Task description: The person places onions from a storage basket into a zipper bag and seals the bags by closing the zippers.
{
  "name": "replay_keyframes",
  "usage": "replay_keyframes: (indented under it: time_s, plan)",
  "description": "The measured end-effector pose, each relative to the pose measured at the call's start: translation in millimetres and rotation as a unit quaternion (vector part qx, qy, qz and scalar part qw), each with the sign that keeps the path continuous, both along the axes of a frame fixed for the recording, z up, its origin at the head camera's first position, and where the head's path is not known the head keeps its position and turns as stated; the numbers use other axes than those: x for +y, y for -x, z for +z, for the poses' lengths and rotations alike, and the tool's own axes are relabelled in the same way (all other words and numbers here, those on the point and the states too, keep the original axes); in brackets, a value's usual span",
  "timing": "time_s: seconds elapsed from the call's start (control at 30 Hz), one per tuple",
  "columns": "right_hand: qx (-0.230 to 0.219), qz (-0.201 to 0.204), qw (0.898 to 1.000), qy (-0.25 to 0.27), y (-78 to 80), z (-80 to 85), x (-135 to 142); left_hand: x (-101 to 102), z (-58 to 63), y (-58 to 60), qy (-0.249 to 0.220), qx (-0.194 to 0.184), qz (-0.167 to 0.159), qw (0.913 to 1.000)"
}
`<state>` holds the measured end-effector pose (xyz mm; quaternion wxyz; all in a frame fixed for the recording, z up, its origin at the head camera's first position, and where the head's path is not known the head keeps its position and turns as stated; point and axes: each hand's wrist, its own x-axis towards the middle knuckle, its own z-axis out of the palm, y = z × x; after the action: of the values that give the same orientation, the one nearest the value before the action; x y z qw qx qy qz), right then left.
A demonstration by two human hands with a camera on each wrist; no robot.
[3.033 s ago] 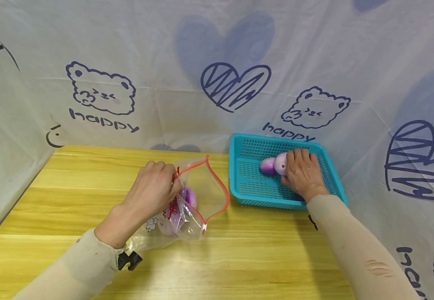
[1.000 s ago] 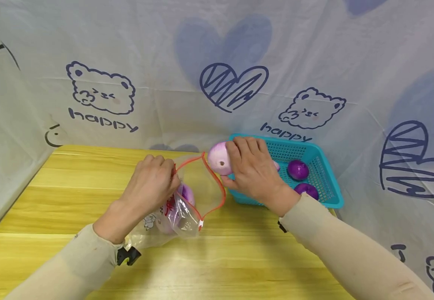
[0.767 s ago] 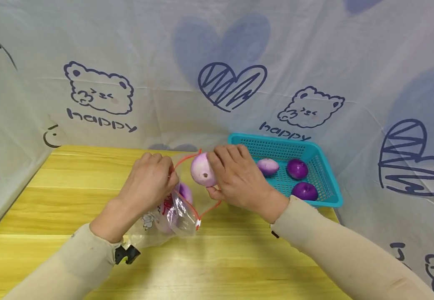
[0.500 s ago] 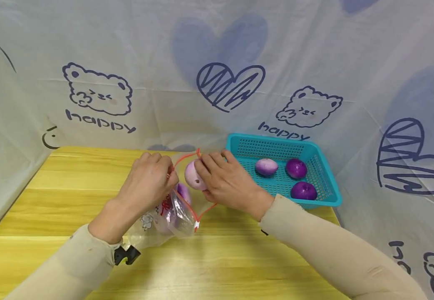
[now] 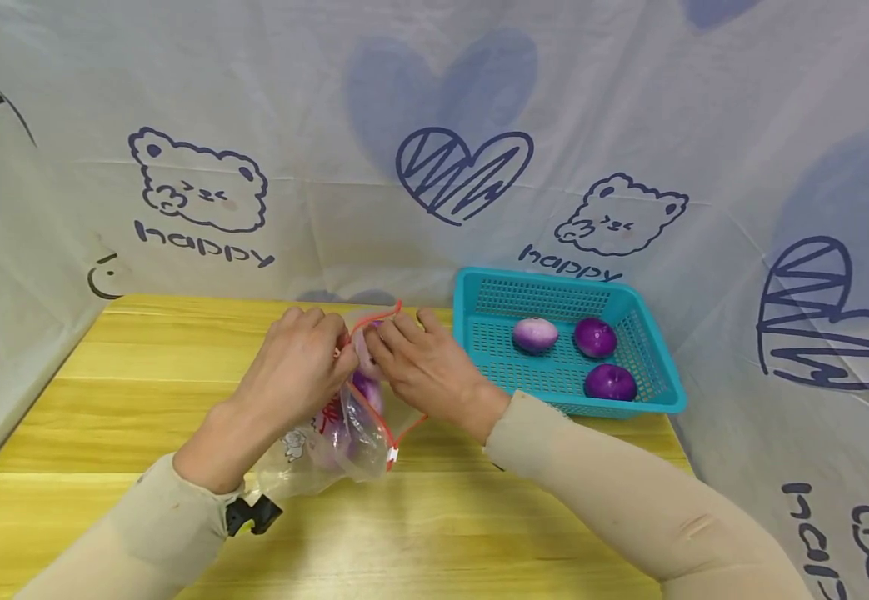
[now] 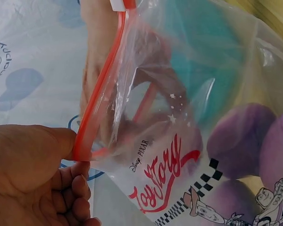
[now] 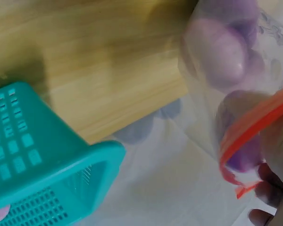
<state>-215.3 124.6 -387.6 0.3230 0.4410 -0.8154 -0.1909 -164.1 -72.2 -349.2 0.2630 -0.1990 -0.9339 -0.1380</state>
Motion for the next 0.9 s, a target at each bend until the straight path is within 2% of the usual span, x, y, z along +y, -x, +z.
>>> replay_keyframes:
  time_s: [0.13,0.27,0.43,0.63,0.9]
  plan:
    - [0.002,0.019,1.000,0.016,0.0,-1.6,-0.5,-1.6,3.6,1.7,-0.020,-0.019,-0.006,0.9996]
    - [-0.010,0.033,0.999,0.000,-0.5,-3.8,2.3,-5.0,7.3,4.4,-0.037,-0.018,-0.007,0.9991]
    - [-0.014,0.028,0.999,-0.018,-1.6,-5.9,9.0,-8.2,8.6,5.6,-0.042,-0.041,0.012,0.9982]
    - [-0.025,0.012,1.000,0.012,-1.5,-1.6,17.1,-9.3,7.9,6.5,-0.040,-0.062,0.023,0.9970]
    - [-0.006,0.014,0.998,0.055,2.2,-4.3,24.9,-8.6,5.8,6.7,-0.044,-0.073,0.027,0.9960]
